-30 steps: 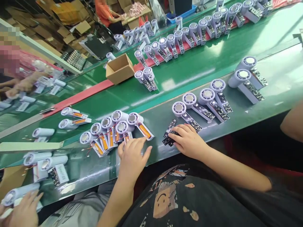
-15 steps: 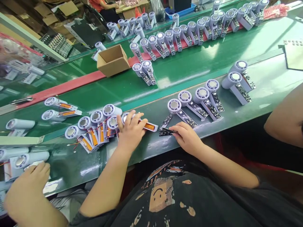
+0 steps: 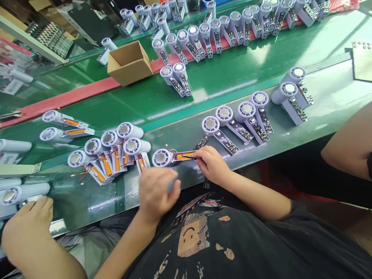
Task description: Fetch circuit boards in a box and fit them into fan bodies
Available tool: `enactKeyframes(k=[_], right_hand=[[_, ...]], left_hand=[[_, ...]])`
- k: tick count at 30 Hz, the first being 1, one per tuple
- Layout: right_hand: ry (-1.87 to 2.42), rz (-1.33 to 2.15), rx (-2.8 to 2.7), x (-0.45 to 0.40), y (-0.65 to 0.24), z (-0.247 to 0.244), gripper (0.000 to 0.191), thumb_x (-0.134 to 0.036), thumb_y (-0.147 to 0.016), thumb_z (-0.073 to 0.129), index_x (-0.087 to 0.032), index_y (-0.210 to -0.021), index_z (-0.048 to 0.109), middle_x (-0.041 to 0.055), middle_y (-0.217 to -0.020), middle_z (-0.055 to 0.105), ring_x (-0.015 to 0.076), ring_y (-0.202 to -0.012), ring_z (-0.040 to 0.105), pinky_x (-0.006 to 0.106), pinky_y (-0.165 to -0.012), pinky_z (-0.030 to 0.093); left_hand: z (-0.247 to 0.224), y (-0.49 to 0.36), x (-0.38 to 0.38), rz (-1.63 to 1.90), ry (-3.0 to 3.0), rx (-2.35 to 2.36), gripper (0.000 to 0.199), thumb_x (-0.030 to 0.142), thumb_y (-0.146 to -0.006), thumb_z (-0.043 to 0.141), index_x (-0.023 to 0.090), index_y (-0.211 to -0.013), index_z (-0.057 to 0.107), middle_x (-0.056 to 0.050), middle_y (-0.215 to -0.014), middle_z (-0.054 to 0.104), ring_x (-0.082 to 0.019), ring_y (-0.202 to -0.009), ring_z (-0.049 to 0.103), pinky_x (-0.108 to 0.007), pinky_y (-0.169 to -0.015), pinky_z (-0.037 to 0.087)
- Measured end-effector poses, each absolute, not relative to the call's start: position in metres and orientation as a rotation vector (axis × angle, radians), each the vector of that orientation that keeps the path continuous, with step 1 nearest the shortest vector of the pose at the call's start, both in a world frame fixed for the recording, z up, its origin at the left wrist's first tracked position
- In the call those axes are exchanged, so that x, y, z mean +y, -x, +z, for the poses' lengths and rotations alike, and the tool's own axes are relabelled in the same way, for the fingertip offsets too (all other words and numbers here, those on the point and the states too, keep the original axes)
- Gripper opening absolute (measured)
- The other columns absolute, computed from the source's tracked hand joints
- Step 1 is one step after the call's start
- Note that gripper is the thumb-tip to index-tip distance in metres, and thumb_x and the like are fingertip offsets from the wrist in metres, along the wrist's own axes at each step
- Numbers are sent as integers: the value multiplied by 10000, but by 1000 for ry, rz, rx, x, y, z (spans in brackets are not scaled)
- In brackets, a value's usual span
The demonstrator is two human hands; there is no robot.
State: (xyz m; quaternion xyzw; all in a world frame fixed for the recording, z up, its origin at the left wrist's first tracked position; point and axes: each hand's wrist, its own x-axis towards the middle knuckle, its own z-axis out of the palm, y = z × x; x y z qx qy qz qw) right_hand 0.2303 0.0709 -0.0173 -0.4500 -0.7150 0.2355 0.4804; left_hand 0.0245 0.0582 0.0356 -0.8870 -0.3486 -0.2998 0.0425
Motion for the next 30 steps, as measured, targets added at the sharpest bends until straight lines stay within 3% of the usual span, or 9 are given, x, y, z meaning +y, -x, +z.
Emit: enactKeyframes(k=[2,6,9,11,15,17,22,26,30], right_hand=[[1099,544,-1737,71,-231,-16,147,-143,-913,493,-227,-999,577,48,-926,637,180,-879,588,350,-799,501],[1097,449,-1576,64,-242,-7,124,-164,-897,516,-249,-982,543,26,-871,611,180,-819,596,348,-741,501],[1063,347,-1500,55,-256,0,200,-118,-868,555,-269,-1000,549,17,-863,596,179,-812,593,341,-730,500],[1043,303,-1545,50,-264,1,269,-73,-842,579,-273,-1021,562,12,-867,594,172,-800,591,323,-712,497],[994,231,-1740,43,-279,-5,278,-62,-824,599,-269,-1010,589,-1,-829,623,161,-728,610,313,-673,507],[1006,185,-1746,40,-284,-9,259,-82,-827,608,-263,-1011,593,6,-831,630,165,-718,619,313,-651,519],[1071,9,-1739,46,-287,-15,155,-161,-870,587,-258,-990,603,30,-834,653,191,-726,648,349,-659,557],[1179,-156,-1877,61,-282,-22,160,-238,-925,526,-228,-1033,644,61,-912,693,220,-838,672,385,-751,568],[1307,-289,-2007,63,-278,-29,225,-219,-930,506,-199,-1058,690,79,-1002,705,243,-916,658,406,-805,542]], left_hand=[[22,-36,46,-696,2974,-820,282,343,-921,556,224,-1169,619,-49,-1041,713,-210,-971,625,-369,-930,457],[-3,-69,43,-331,3129,-723,447,481,-952,477,187,-1267,597,-93,-1270,657,-262,-1195,549,-416,-1032,401],[-7,-86,54,-302,3095,-727,504,491,-959,465,178,-1348,528,-87,-1390,579,-279,-1336,438,-443,-1083,363],[-7,-93,59,-299,3043,-765,445,414,-977,451,177,-1347,519,-85,-1415,551,-269,-1316,455,-419,-1032,408],[-11,-100,64,-315,3011,-733,340,275,-1000,381,181,-1260,579,-92,-1289,622,-203,-1096,589,-328,-854,491],[-14,-103,67,-361,3016,-694,345,280,-995,387,175,-1258,584,-88,-1281,630,-189,-1078,600,-317,-893,499],[-18,-117,77,-487,2846,-783,383,238,-978,403,126,-1301,574,-100,-1410,567,-224,-1334,474,-351,-1111,407],[-11,-107,70,-460,2864,-792,326,241,-947,458,145,-1198,641,-105,-1224,684,-234,-1214,580,-420,-1138,391],[7,-62,45,-649,2869,-984,272,190,-872,521,207,-1085,689,-57,-1114,741,-207,-1129,635,-443,-1068,458]])
